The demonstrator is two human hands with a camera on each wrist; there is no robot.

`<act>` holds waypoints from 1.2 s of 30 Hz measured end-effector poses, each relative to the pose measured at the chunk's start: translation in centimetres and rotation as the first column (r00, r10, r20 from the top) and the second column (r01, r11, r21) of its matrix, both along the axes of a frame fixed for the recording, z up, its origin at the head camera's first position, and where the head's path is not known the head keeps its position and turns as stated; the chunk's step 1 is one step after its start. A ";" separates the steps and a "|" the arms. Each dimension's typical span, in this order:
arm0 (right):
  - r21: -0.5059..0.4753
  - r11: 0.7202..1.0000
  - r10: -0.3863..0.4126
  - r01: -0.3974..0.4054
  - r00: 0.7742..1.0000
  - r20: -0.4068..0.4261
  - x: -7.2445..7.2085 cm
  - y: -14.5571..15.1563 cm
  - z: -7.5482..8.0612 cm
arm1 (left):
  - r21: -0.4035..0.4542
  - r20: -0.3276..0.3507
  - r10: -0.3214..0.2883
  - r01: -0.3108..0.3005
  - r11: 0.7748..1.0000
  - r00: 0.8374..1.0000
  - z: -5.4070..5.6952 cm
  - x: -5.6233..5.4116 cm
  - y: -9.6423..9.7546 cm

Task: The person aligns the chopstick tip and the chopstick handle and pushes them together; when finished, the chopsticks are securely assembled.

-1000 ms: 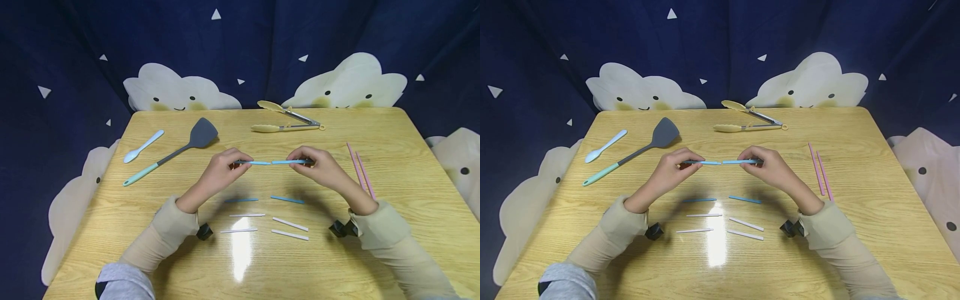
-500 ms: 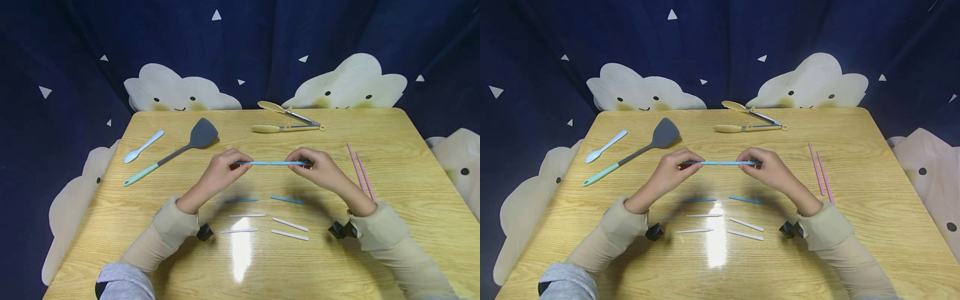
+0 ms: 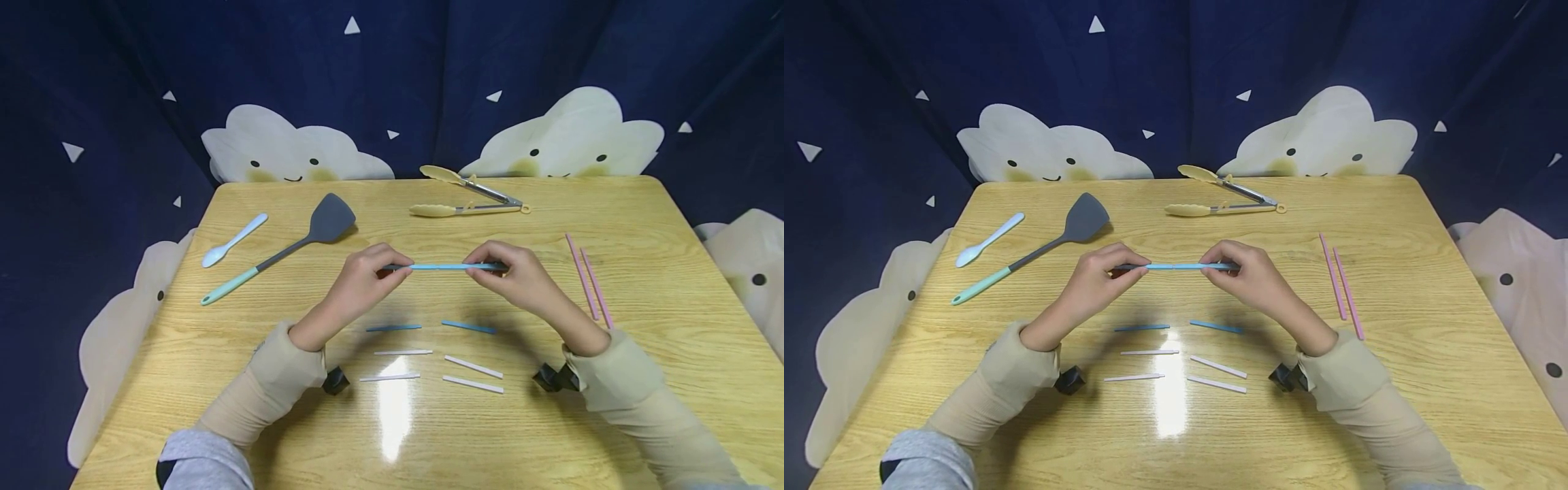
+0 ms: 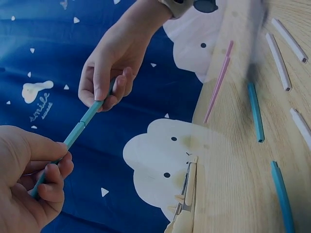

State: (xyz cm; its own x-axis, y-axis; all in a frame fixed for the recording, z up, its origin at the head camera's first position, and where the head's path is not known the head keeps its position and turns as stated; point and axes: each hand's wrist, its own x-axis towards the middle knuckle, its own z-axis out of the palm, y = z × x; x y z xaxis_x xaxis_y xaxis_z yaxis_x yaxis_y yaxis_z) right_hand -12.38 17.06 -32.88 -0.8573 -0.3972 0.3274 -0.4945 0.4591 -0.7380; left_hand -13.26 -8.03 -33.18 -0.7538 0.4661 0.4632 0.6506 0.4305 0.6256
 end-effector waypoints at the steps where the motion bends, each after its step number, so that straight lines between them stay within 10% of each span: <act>1: -0.004 1.000 -0.004 0.004 1.000 -0.003 0.0 0.0 0.0 | 0.004 0.000 0.000 0.000 1.000 1.000 0.0 0.0 0.0; 36: -0.022 1.000 0.005 -0.006 1.000 -0.029 0.4 -0.4 0.1 | 0.065 -0.008 -0.019 0.019 0.998 1.000 -0.6 -0.1 0.3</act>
State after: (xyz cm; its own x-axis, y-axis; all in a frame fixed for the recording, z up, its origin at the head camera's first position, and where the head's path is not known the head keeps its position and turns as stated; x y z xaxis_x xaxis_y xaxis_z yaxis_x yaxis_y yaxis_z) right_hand -11.97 16.66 -32.78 -0.8452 -0.3944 0.3606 -0.5182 0.4402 -0.7333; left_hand -13.34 -7.76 -33.77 -0.7415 0.4490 0.4985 0.6629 0.3761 0.6473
